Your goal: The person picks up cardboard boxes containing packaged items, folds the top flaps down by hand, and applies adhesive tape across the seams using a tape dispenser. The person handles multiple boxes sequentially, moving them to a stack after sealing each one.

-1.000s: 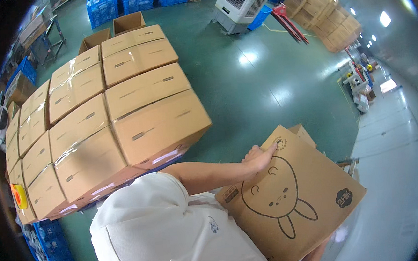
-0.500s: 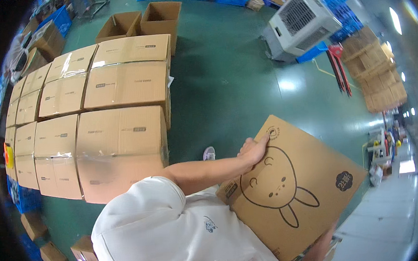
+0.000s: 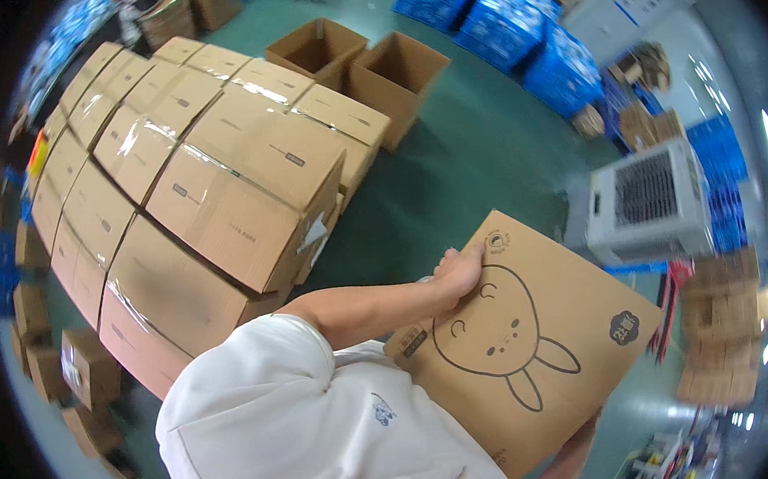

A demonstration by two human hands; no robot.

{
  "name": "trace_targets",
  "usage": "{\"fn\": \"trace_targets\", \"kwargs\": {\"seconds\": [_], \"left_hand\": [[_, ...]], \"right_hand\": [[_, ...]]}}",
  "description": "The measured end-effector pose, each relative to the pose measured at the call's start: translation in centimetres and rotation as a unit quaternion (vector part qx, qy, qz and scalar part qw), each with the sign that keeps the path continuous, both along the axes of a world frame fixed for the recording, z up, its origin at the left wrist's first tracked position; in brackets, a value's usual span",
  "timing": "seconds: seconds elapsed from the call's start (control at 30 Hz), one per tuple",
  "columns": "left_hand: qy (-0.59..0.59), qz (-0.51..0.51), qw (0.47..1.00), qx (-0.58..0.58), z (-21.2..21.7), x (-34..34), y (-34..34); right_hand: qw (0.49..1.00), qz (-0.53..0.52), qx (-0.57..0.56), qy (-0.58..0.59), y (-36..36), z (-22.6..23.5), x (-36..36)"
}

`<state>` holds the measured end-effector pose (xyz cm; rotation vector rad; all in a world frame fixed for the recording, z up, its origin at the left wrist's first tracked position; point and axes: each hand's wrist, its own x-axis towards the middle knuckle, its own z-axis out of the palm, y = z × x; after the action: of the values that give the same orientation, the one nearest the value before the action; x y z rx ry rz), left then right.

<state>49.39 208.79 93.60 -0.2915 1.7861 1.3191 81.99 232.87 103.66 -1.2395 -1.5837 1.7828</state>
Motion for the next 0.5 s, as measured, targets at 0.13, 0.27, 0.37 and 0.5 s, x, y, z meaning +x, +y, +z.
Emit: {"fn": "trace_targets", "kwargs": {"seconds": [0.13,0.27,0.37,0.5], "left_hand": [[0.038,0.106,0.993,-0.045,-1.6,-9.6,5.5],[-0.046,0.204,0.978,-0.002,-2.1,-16.5,6.2],[-0.081,0.336,0.938,0.013,-3.1,-21.7,5.3],[-0.101,0.475,0.874,0.025,-4.5,-28.3,2.8]], "right_hand": [[0.990,0.138,-0.008,0.003,10.4,-3.0,-18.1],[0.970,0.245,0.003,-0.005,17.0,-4.4,-33.7],[0.938,0.345,0.009,-0.004,20.0,-4.0,-45.7],[0.883,0.469,0.029,0.007,20.6,-4.0,-62.1]]}}
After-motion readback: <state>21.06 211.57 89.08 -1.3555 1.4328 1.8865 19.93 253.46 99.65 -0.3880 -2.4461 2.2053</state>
